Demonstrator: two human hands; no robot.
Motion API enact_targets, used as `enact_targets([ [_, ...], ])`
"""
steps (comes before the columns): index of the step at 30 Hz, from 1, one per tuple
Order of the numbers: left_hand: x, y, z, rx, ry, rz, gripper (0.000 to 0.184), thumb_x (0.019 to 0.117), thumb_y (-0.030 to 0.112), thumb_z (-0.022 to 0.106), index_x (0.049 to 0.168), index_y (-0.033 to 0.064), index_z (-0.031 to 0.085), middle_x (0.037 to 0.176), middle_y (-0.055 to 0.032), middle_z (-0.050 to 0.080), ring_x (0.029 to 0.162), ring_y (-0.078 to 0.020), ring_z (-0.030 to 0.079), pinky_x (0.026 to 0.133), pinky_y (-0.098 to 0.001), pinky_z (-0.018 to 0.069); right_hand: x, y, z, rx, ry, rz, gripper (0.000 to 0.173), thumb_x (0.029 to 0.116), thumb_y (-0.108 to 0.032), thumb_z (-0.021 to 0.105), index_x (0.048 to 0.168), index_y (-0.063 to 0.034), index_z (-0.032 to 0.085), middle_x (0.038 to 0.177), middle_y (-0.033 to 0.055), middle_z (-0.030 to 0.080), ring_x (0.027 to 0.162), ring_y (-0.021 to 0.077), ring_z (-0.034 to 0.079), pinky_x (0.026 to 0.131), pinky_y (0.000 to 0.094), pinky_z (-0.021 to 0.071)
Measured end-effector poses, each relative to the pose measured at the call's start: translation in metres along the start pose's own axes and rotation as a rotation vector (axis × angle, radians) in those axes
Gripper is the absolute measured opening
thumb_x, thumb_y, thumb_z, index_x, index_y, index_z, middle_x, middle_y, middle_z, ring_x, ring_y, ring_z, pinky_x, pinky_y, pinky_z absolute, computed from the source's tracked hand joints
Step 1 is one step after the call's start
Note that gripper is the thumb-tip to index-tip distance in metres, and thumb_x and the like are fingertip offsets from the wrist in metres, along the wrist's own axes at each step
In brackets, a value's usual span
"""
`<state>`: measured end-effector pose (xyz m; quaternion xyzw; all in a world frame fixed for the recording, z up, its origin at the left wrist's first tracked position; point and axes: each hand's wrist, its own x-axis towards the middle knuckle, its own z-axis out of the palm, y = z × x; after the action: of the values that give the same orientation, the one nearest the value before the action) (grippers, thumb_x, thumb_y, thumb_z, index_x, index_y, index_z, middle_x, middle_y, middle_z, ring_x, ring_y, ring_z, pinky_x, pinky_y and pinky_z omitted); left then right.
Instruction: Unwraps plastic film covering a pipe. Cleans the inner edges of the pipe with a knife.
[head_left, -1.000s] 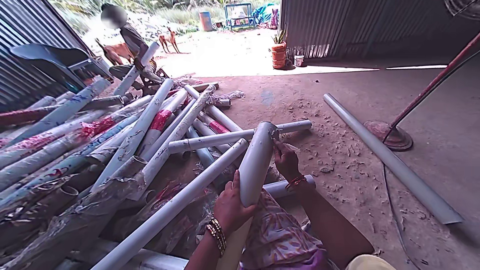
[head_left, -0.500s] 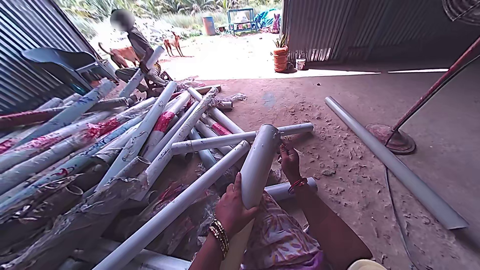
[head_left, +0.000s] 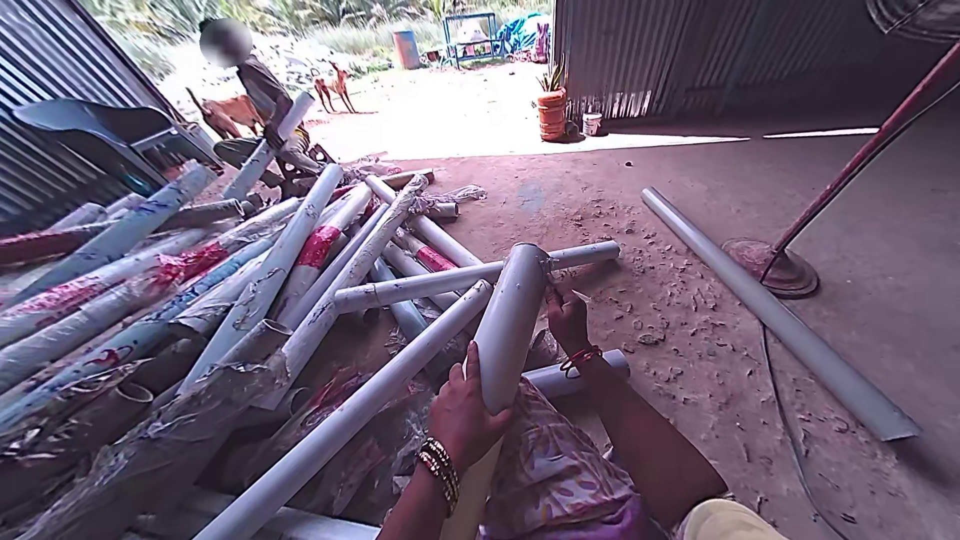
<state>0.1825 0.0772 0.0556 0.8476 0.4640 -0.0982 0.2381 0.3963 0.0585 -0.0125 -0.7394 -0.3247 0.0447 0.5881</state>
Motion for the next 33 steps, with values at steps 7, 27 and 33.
enact_targets([
  [7, -0.004, -0.003, 0.001, -0.028, -0.014, 0.014, 0.127, 0.0779, 0.059, 0.082, 0.166, 0.008, 0.007, 0.151, -0.0241, 0.047, 0.129, -0.0395, 0.057, 0.106, -0.0526, 0.0474, -0.009, 0.001, -0.003, 0.273, 0.054, -0.041, 0.031, 0.1061, -0.007, 0.047, 0.126, 0.0095, 0.065, 0.1, 0.0115, 0.071, 0.079, 0.0048, 0.062, 0.072, 0.0195, 0.0504],
  [27, -0.005, -0.001, 0.002, -0.003, 0.002, 0.004, 0.124, 0.0798, 0.054, 0.083, 0.166, 0.0074, 0.007, 0.152, -0.0246, 0.046, 0.129, -0.0395, 0.057, 0.105, -0.0524, 0.0473, 0.01, -0.017, 0.005, 0.368, 0.098, 0.318, 0.03, 0.1118, -0.014, 0.042, 0.122, 0.0061, 0.061, 0.086, 0.0098, 0.059, 0.062, 0.0105, 0.054, 0.057, 0.0267, 0.0472],
  [33, -0.006, -0.002, 0.002, -0.018, -0.003, 0.009, 0.125, 0.0788, 0.055, 0.083, 0.166, 0.007, 0.007, 0.151, -0.0249, 0.046, 0.128, -0.0393, 0.058, 0.104, -0.0517, 0.0486, 0.0, -0.026, -0.007, -0.341, -0.103, -0.099, 0.04, 0.1057, -0.013, 0.043, 0.137, -0.0036, 0.066, 0.119, 0.0263, 0.069, 0.104, 0.0402, 0.069, 0.089, 0.0531, 0.054],
])
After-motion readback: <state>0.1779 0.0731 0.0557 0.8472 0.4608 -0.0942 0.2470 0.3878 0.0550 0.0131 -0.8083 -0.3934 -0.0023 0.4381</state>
